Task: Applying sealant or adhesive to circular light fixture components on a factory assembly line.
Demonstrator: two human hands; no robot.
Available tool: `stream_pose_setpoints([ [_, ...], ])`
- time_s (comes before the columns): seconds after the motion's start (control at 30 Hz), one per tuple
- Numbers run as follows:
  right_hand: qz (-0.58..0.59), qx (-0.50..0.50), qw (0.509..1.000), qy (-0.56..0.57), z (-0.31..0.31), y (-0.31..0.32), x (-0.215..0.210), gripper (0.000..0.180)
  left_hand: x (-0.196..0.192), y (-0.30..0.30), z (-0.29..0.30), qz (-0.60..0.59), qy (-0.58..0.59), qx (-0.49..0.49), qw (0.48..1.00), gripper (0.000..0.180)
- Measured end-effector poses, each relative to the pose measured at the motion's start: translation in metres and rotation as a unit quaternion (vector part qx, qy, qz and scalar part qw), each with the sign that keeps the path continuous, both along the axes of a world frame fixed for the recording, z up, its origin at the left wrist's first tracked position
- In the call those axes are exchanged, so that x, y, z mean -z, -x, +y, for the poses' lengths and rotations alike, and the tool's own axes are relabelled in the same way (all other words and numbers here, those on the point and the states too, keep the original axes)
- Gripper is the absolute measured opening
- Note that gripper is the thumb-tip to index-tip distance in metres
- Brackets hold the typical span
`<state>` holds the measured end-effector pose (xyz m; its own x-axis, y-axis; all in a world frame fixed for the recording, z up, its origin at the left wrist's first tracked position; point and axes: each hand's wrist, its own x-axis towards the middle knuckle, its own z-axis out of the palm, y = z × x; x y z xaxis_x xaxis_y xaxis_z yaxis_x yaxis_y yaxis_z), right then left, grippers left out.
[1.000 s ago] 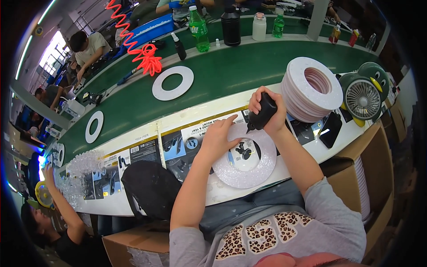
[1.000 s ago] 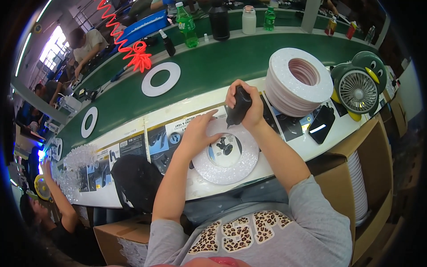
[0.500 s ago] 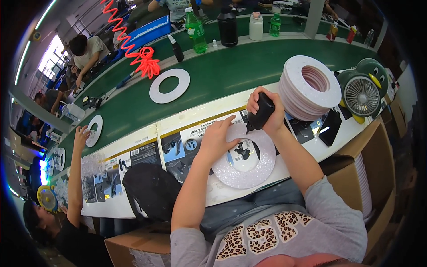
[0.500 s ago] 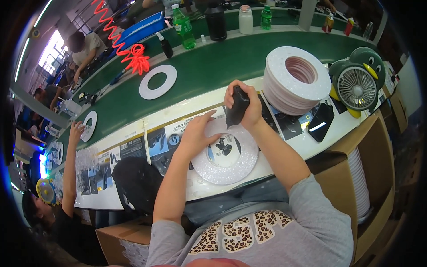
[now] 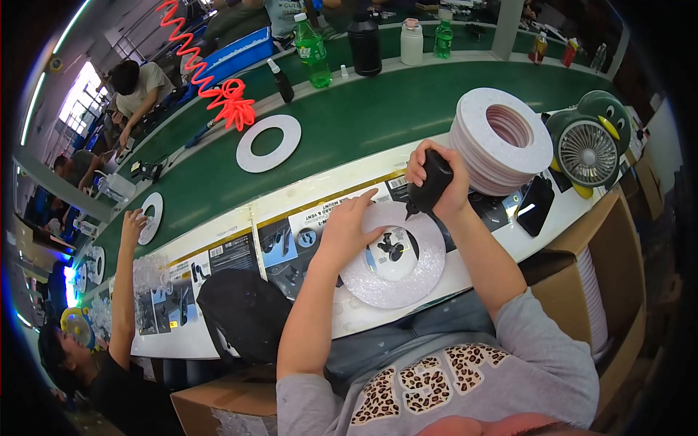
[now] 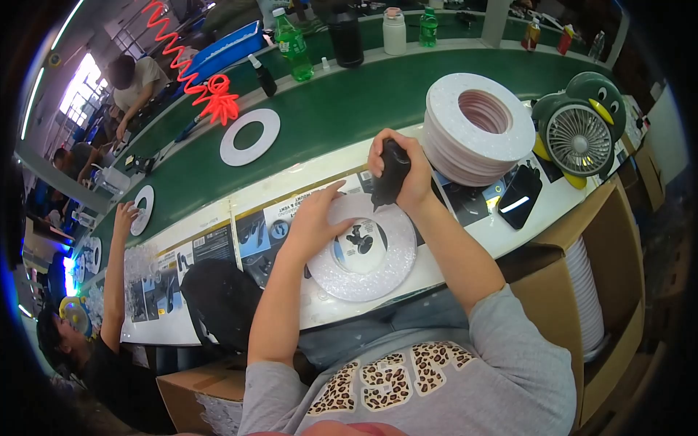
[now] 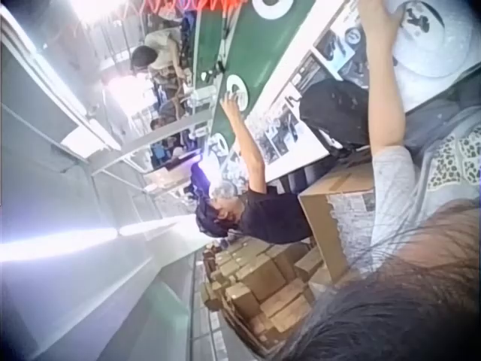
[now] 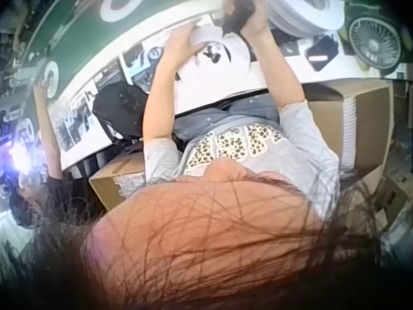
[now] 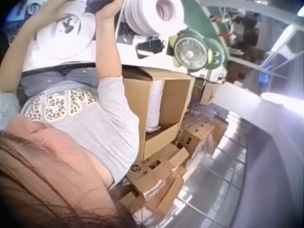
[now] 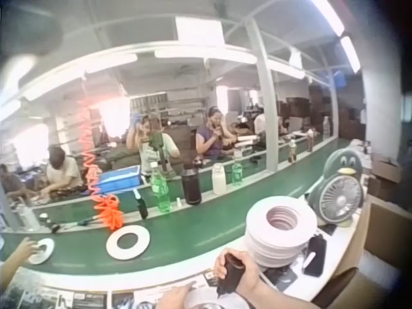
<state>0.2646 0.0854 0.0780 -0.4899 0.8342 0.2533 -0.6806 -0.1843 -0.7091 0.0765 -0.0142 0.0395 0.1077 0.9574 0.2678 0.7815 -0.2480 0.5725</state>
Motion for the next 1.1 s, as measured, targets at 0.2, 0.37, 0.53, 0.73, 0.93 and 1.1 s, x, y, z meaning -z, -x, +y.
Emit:
stream_pose_setpoints([
  [0.2,-0.019,-0.007,1.000,-0.014,-0.0028,0.0028,0.0025,0.032,-0.0007,-0.0004,0.0002,-0.001,0.011,-0.002,1.000,0.073],
  [0.37,-0.016,-0.008,1.000,-0.023,-0.0037,0.0035,0.0032,0.033,-0.0003,-0.0006,0.0008,0.005,0.012,-0.001,1.000,0.073],
  [0.53,-0.017,-0.009,1.000,-0.019,-0.0026,0.0027,0.0039,0.033,0.0003,-0.0009,0.0012,0.008,0.007,0.000,1.000,0.073],
  [0.73,-0.019,-0.012,1.000,-0.020,-0.0033,0.0046,0.0050,0.033,0.0007,-0.0007,0.0003,0.009,-0.001,0.000,1.000,0.071],
  [0.93,-0.014,-0.014,1.000,-0.017,-0.0014,0.0028,0.0067,0.032,-0.0059,-0.0020,-0.0005,-0.007,0.042,0.002,0.999,0.072],
  [1.1,-0.022,-0.020,1.000,-0.007,-0.0008,0.0019,0.0046,0.031,-0.0066,-0.0021,-0.0007,-0.009,0.048,-0.002,0.999,0.072],
])
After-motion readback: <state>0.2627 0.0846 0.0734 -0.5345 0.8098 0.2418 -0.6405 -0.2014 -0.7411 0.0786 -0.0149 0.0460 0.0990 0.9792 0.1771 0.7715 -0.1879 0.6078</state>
